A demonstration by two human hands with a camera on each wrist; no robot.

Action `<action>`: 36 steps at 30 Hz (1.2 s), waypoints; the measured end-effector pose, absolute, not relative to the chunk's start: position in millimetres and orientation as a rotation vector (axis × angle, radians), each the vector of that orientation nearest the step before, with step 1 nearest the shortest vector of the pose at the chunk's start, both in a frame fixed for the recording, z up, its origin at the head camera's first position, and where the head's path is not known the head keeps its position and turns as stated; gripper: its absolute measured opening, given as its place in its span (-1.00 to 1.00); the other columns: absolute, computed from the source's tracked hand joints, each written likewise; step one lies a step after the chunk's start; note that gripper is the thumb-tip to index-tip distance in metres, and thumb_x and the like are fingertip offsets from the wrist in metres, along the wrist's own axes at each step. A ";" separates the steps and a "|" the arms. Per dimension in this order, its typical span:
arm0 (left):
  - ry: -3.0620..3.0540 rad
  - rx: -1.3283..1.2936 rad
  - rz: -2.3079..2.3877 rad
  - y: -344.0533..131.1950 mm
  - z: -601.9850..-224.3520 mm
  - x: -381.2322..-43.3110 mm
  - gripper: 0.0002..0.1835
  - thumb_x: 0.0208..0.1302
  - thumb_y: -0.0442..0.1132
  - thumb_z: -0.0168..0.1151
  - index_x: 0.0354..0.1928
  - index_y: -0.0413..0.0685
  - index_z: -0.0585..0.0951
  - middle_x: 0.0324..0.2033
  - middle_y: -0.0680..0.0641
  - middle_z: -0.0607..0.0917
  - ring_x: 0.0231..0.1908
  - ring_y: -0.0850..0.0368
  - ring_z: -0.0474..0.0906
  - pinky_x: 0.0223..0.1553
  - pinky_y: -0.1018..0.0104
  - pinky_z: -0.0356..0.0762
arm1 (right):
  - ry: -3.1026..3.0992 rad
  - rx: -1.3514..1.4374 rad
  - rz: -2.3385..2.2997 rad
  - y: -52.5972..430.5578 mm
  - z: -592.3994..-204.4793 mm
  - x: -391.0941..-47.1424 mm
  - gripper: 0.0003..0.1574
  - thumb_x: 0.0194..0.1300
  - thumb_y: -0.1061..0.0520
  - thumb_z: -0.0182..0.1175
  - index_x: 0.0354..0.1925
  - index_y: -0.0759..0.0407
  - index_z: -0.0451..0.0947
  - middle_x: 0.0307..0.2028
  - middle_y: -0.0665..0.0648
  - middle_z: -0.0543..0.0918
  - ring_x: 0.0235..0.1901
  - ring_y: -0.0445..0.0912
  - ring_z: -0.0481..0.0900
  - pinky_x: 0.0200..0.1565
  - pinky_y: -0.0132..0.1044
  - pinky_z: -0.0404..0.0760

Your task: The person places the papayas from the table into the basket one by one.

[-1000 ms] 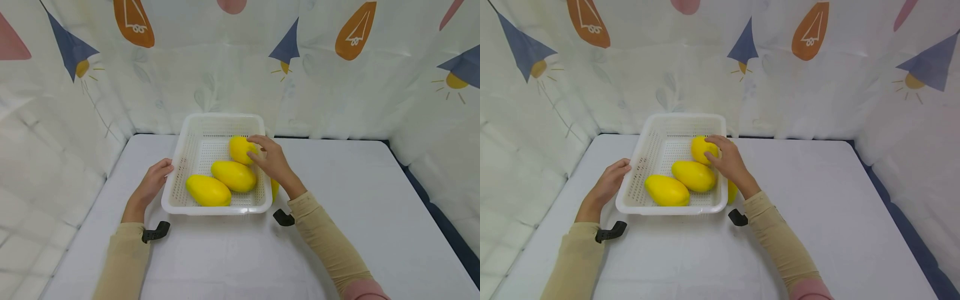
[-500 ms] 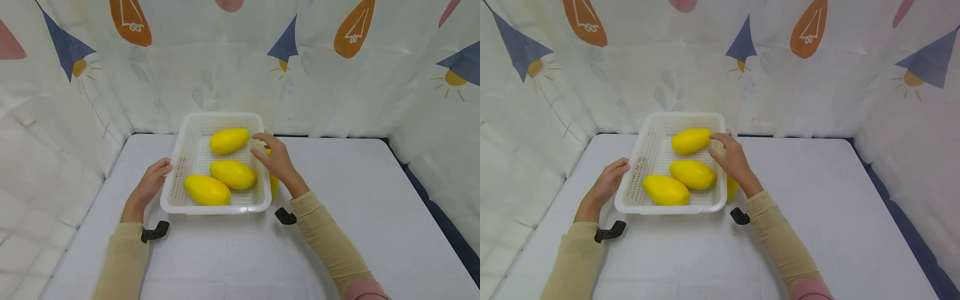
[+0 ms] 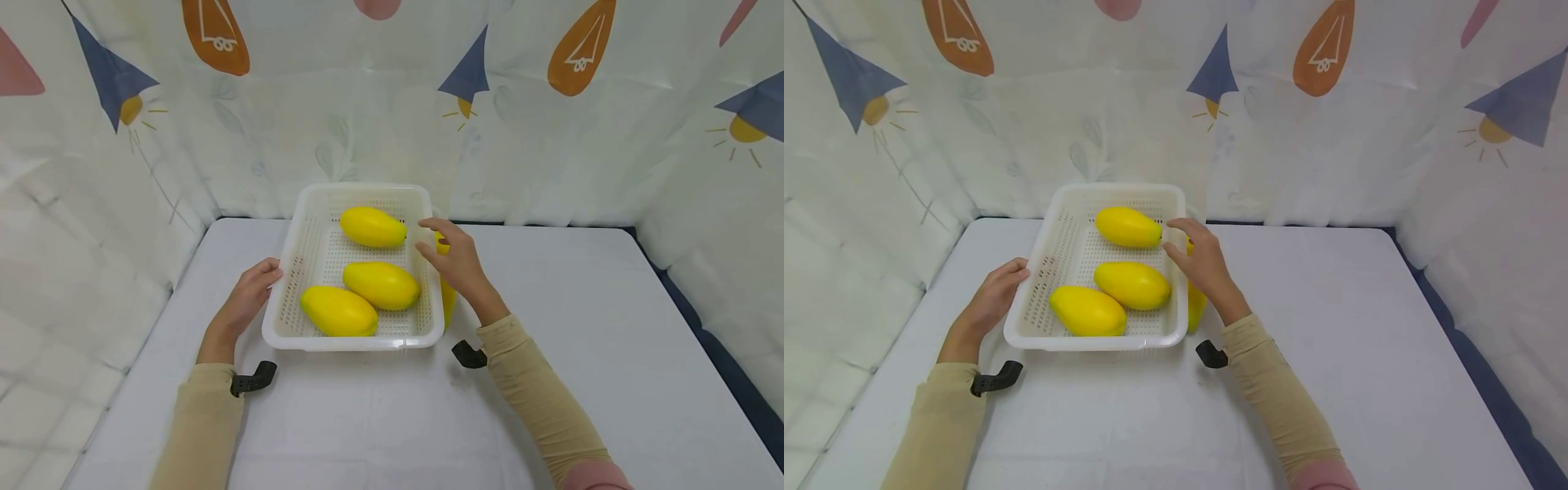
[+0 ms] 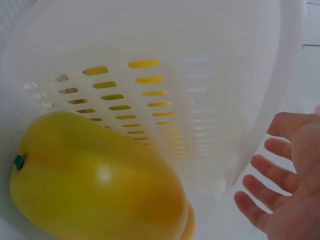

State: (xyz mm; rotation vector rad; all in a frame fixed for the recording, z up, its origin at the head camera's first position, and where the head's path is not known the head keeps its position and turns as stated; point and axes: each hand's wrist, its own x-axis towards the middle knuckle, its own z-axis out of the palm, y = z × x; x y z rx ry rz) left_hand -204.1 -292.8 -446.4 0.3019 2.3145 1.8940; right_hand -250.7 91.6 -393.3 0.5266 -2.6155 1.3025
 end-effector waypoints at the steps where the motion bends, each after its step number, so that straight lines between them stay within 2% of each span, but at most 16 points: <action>1: 2.314 0.302 1.894 -292.7 -446.2 -204.1 -0.57 0.52 0.00 -0.14 0.12 -0.24 0.38 0.01 0.08 0.54 -0.02 0.35 0.53 -0.01 0.58 0.51 | -2.619 0.518 1.300 92.1 -393.7 -250.8 -0.49 0.34 0.00 0.22 0.22 0.00 0.45 0.28 0.07 0.46 0.22 0.02 0.44 0.19 -0.04 0.52; 9: 2.322 0.303 1.888 -291.8 -445.6 -203.5 -0.55 0.52 0.01 -0.14 0.11 -0.24 0.38 0.01 0.07 0.54 -0.02 0.36 0.53 -0.01 0.58 0.51 | -2.587 0.517 1.339 97.0 -394.4 -251.1 -0.49 0.33 0.05 0.23 0.21 0.08 0.45 0.24 0.12 0.48 0.21 0.14 0.43 0.18 0.01 0.52; 26: 2.328 0.313 1.892 -292.5 -445.6 -203.3 -0.61 0.53 -0.01 -0.15 0.10 -0.18 0.41 0.00 0.10 0.56 -0.04 0.36 0.54 -0.01 0.59 0.51 | -2.567 0.477 1.317 107.0 -399.1 -255.4 -0.47 0.33 0.05 0.23 0.23 0.07 0.44 0.25 0.10 0.48 0.21 0.06 0.42 0.17 0.00 0.53; 36: 2.324 0.313 1.894 -291.9 -445.1 -203.1 -0.61 0.53 -0.02 -0.15 0.09 -0.19 0.41 0.00 0.08 0.56 -0.04 0.36 0.54 0.00 0.60 0.50 | -2.569 0.451 1.343 110.9 -403.1 -258.3 -0.44 0.34 0.05 0.22 0.26 0.13 0.41 0.26 0.12 0.46 0.23 0.09 0.40 0.18 0.07 0.50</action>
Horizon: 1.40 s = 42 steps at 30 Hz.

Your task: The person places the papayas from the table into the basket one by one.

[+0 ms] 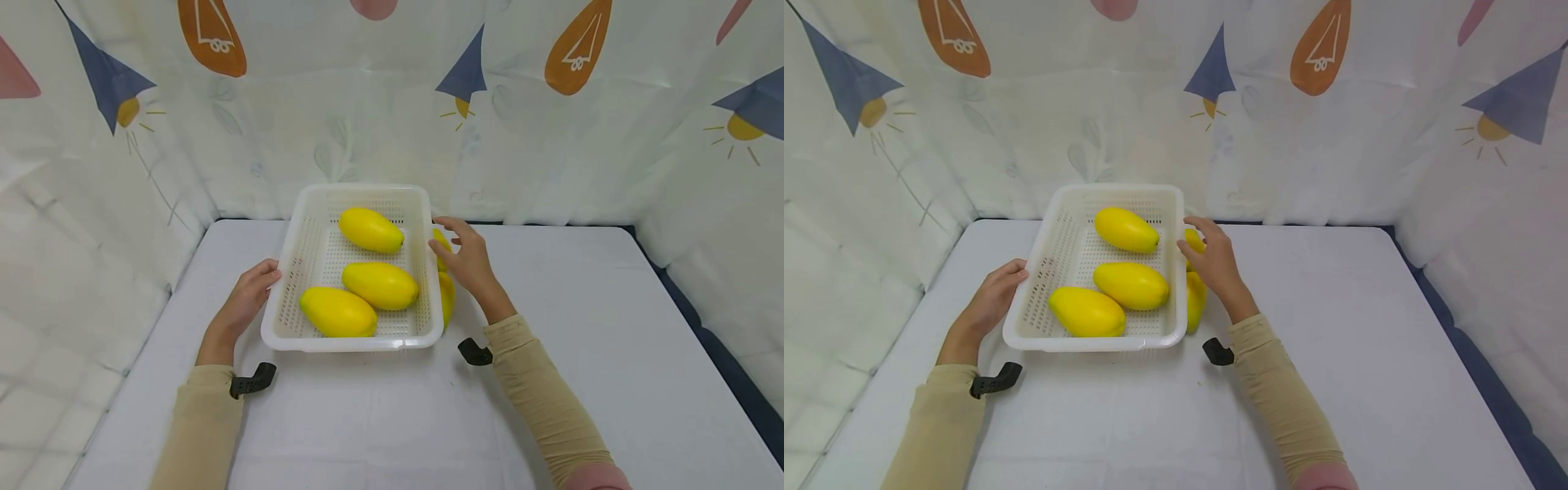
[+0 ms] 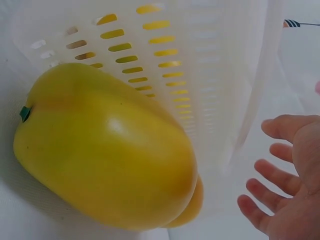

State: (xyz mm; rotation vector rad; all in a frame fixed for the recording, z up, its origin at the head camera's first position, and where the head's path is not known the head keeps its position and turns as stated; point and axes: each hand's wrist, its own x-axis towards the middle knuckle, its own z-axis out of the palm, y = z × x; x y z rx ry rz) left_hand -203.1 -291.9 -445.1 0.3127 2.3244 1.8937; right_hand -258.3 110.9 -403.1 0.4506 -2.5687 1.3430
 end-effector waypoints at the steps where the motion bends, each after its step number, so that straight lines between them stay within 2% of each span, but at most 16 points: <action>1: 2.322 0.311 1.895 -291.8 -445.0 -202.9 -0.61 0.52 -0.02 -0.15 0.09 -0.20 0.41 0.00 0.07 0.56 -0.04 0.36 0.54 0.00 0.59 0.49 | -2.570 0.443 1.345 111.2 -403.6 -258.5 -0.43 0.34 0.04 0.22 0.26 0.13 0.40 0.26 0.12 0.46 0.23 0.09 0.40 0.18 0.07 0.50; 17: 2.303 0.320 1.912 -291.6 -445.1 -202.7 -0.62 0.53 -0.03 -0.15 0.08 -0.20 0.41 0.00 0.07 0.56 -0.03 0.35 0.53 0.01 0.60 0.48 | -2.599 0.398 1.319 116.5 -411.5 -263.2 -0.40 0.32 0.04 0.24 0.29 0.07 0.38 0.28 0.10 0.45 0.25 0.07 0.41 0.18 0.06 0.50; 42: 2.317 0.326 1.901 -290.3 -443.4 -202.5 -0.61 0.53 -0.03 -0.16 0.09 -0.20 0.40 -0.01 0.10 0.56 -0.02 0.35 0.52 0.01 0.60 0.48 | -2.632 0.367 1.341 122.2 -424.8 -268.0 -0.41 0.34 0.10 0.21 0.30 0.11 0.36 0.29 0.16 0.43 0.25 0.10 0.40 0.19 0.06 0.48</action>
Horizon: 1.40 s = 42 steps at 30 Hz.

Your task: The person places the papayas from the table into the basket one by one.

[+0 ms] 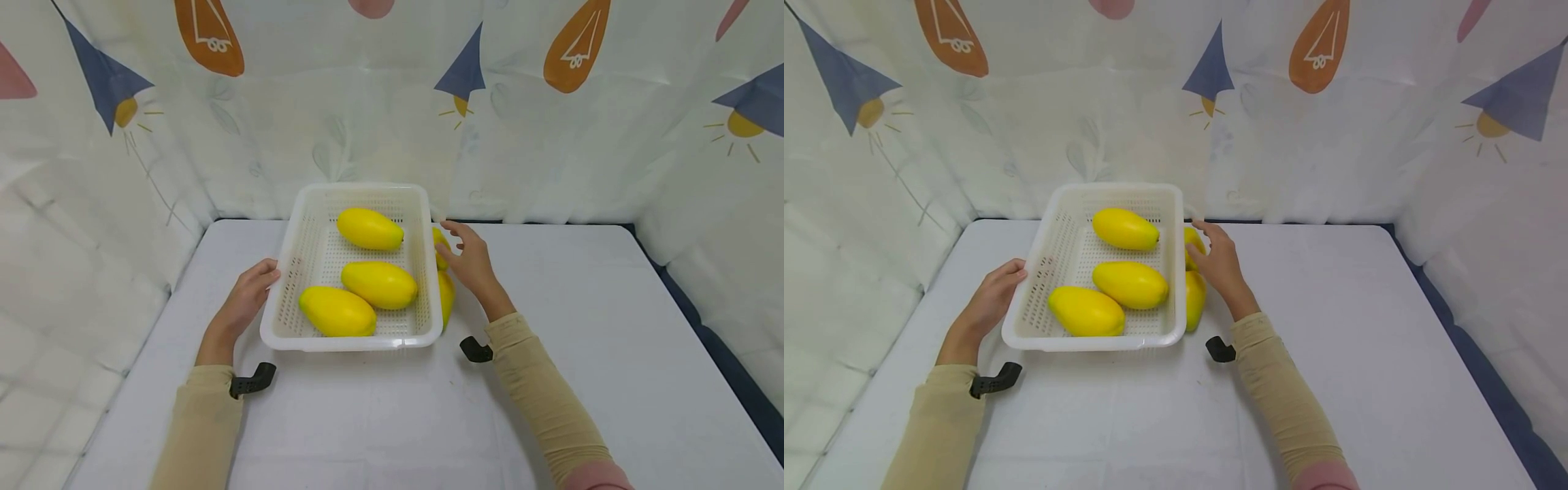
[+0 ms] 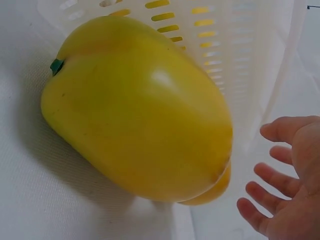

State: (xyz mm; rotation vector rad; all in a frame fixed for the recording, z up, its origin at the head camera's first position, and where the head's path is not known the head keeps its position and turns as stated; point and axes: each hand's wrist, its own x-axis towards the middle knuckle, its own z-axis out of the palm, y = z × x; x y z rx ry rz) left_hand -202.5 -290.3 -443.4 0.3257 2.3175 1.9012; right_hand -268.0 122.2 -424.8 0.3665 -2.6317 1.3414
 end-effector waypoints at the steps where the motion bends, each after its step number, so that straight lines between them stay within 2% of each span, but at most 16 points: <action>1: 2.320 0.325 1.899 -290.4 -443.5 -202.5 -0.61 0.53 -0.03 -0.16 0.09 -0.20 0.40 -0.01 0.10 0.56 -0.02 0.35 0.52 0.01 0.60 0.48 | -2.635 0.365 1.338 122.1 -425.6 -268.5 -0.41 0.34 0.10 0.21 0.30 0.10 0.36 0.29 0.15 0.44 0.25 0.10 0.40 0.19 0.06 0.48; 11: 2.322 0.299 1.892 -290.2 -442.7 -202.2 -0.58 0.53 -0.01 -0.15 0.10 -0.23 0.40 0.01 0.06 0.55 -0.02 0.36 0.52 0.01 0.60 0.48 | -2.675 0.330 1.337 121.8 -430.4 -270.9 -0.39 0.34 0.08 0.21 0.31 0.10 0.36 0.30 0.15 0.43 0.25 0.10 0.39 0.19 0.00 0.48; 42: 2.342 0.279 1.857 -289.5 -442.8 -201.4 -0.53 0.52 0.04 -0.16 0.14 -0.24 0.37 0.02 0.04 0.54 -0.03 0.34 0.52 0.00 0.59 0.49 | -2.759 0.234 1.372 119.7 -445.8 -281.8 -0.41 0.36 0.08 0.18 0.32 0.09 0.34 0.34 0.14 0.36 0.26 0.09 0.37 0.22 0.00 0.47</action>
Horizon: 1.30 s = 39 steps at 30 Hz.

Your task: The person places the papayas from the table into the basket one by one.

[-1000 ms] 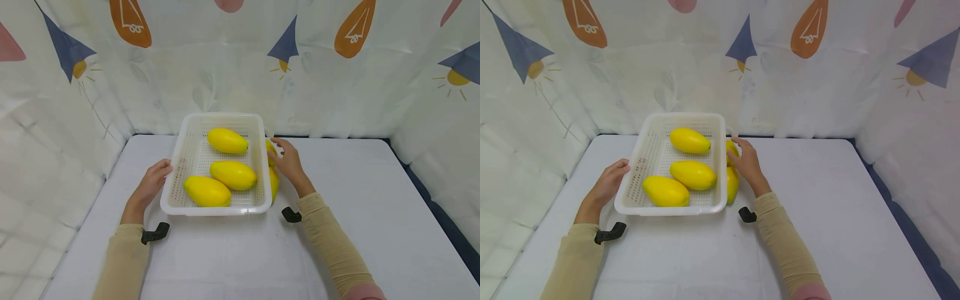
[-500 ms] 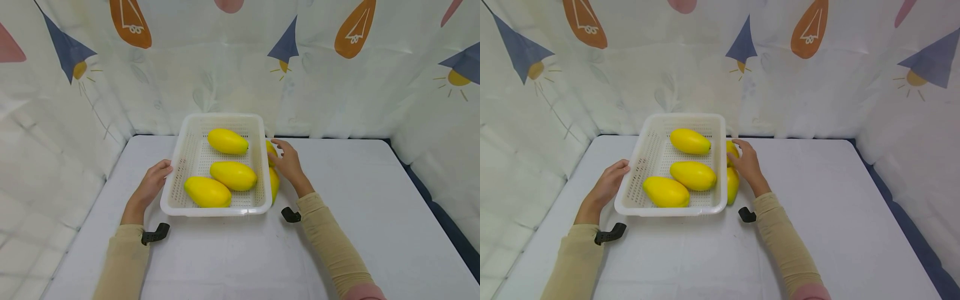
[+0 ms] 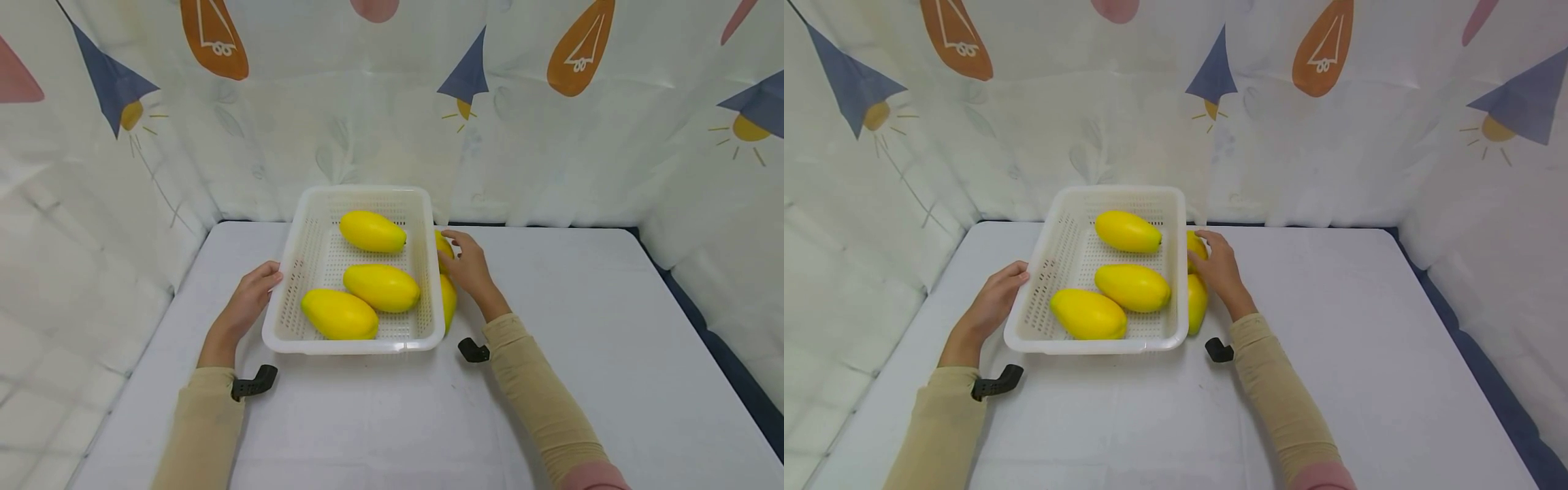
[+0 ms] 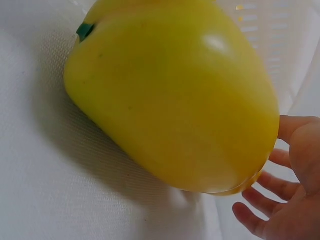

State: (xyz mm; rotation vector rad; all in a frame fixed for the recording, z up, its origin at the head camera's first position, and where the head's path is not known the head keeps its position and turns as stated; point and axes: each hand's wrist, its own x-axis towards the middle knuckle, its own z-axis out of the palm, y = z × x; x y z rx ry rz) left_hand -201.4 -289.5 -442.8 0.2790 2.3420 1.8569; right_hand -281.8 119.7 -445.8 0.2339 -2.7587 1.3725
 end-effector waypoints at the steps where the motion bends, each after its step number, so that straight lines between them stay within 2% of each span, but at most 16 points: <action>1: 2.343 0.278 1.856 -289.5 -442.9 -201.5 -0.53 0.52 0.04 -0.16 0.14 -0.24 0.37 0.02 0.04 0.54 -0.02 0.34 0.52 0.00 0.59 0.49 | -2.763 0.232 1.375 119.6 -446.2 -282.1 -0.41 0.37 0.08 0.18 0.32 0.09 0.34 0.34 0.14 0.36 0.26 0.09 0.37 0.22 0.00 0.47; 9: 2.355 0.259 1.849 -289.0 -442.6 -201.5 -0.51 0.51 0.06 -0.16 0.15 -0.24 0.37 0.03 0.04 0.53 -0.01 0.34 0.51 0.01 0.60 0.48 | -2.785 0.224 1.382 119.3 -452.5 -286.7 -0.41 0.37 0.05 0.18 0.31 0.09 0.34 0.34 0.15 0.35 0.25 0.09 0.36 0.21 -0.01 0.48; 21: 2.298 0.298 1.902 -290.9 -444.4 -202.3 -0.56 0.52 0.01 -0.15 0.11 -0.25 0.38 0.02 0.01 0.53 0.00 0.32 0.50 0.02 0.58 0.48 | -2.820 0.225 1.393 117.2 -451.8 -285.6 -0.30 0.35 0.02 0.16 0.39 0.07 0.24 0.38 0.18 0.28 0.23 0.13 0.35 0.26 0.02 0.42; 29: 2.302 0.296 1.900 -291.0 -444.8 -202.7 -0.55 0.52 0.01 -0.15 0.11 -0.25 0.38 0.01 0.01 0.53 -0.01 0.32 0.51 0.02 0.58 0.48 | -2.841 0.224 1.392 115.0 -453.6 -288.1 -0.24 0.32 0.02 0.15 0.42 0.00 0.19 0.41 0.16 0.24 0.39 0.06 0.21 0.38 0.01 0.26; 39: 2.313 0.300 1.888 -290.6 -444.8 -202.3 -0.54 0.52 0.02 -0.16 0.12 -0.25 0.37 0.03 0.00 0.52 0.01 0.32 0.50 0.03 0.59 0.47 | -2.850 0.205 1.402 113.6 -454.1 -289.9 -0.21 0.29 -0.01 0.17 0.43 0.00 0.18 0.41 0.18 0.24 0.37 0.09 0.22 0.38 0.05 0.23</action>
